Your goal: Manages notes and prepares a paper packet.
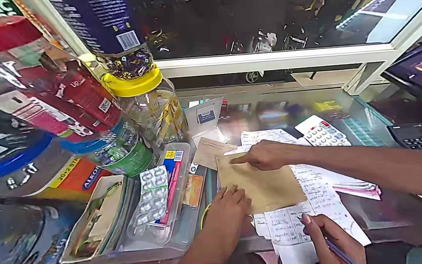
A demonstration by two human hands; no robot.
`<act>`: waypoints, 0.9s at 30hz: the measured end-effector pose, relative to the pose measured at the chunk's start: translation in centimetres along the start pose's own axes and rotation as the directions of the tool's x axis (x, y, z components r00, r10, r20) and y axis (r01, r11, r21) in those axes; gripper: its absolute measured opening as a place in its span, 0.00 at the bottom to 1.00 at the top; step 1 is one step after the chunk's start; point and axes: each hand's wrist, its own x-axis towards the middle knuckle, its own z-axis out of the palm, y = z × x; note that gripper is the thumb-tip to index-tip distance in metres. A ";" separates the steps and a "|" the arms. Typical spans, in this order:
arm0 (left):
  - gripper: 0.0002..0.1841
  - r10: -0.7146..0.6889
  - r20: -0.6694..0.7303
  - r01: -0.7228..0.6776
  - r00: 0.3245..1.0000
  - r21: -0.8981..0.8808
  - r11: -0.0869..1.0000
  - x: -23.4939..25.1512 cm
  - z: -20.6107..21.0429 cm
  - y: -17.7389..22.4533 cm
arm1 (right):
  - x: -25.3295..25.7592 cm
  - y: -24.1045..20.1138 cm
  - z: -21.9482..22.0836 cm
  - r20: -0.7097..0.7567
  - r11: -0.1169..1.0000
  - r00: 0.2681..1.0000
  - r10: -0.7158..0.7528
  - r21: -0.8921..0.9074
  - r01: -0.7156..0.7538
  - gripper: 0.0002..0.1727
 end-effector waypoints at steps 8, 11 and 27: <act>0.18 0.066 -0.066 -0.071 0.996 -0.070 0.995 -1.0 2.4 -0.5 | -0.5 -0.5 0.4 0.050 0.998 0.999 0.006 0.057 -0.009 0.12; 0.17 0.157 -0.078 -0.166 0.984 -0.119 0.979 -0.9 3.6 0.8 | 1.1 -0.7 1.9 0.051 0.980 0.995 0.086 0.178 -0.093 0.15; 0.15 0.019 -0.197 -0.027 0.980 -0.039 0.999 -0.6 3.7 -1.1 | 8.1 -0.5 12.2 0.325 0.940 0.930 0.173 0.227 -0.254 0.14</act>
